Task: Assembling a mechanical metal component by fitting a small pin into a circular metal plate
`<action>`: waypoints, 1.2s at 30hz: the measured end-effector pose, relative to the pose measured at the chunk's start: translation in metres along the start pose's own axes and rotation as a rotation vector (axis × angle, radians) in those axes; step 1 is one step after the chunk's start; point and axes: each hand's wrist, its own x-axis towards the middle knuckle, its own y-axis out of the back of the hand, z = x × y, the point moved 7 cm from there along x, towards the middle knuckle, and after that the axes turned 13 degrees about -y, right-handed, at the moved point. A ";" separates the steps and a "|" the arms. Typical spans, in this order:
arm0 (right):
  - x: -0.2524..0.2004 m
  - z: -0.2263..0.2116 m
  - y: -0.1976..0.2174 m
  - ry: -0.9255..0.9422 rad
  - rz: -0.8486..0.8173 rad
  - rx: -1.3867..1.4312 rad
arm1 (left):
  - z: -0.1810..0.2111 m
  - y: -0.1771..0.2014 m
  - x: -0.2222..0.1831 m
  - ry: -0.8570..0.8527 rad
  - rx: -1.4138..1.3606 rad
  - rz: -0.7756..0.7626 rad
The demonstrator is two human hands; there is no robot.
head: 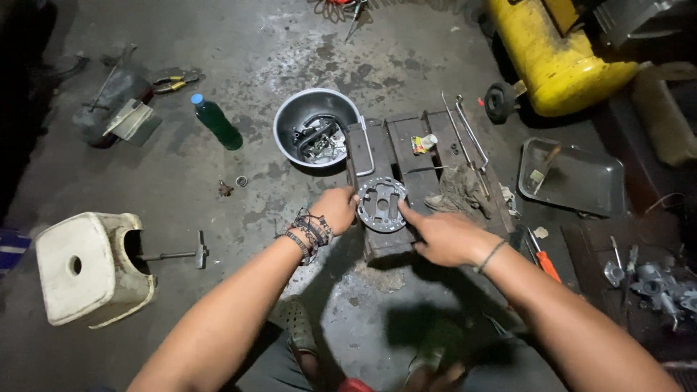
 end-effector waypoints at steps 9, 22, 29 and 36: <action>-0.007 0.000 -0.009 0.049 -0.046 -0.085 | -0.012 -0.016 0.011 0.020 -0.056 0.051; -0.004 0.003 -0.017 0.050 -0.064 0.000 | -0.007 -0.018 0.009 0.064 0.000 0.080; 0.018 0.016 -0.020 0.051 0.059 -0.102 | 0.001 -0.011 0.005 0.057 0.036 0.119; 0.021 0.015 -0.026 0.033 0.074 -0.164 | 0.005 -0.008 0.001 0.061 0.077 0.063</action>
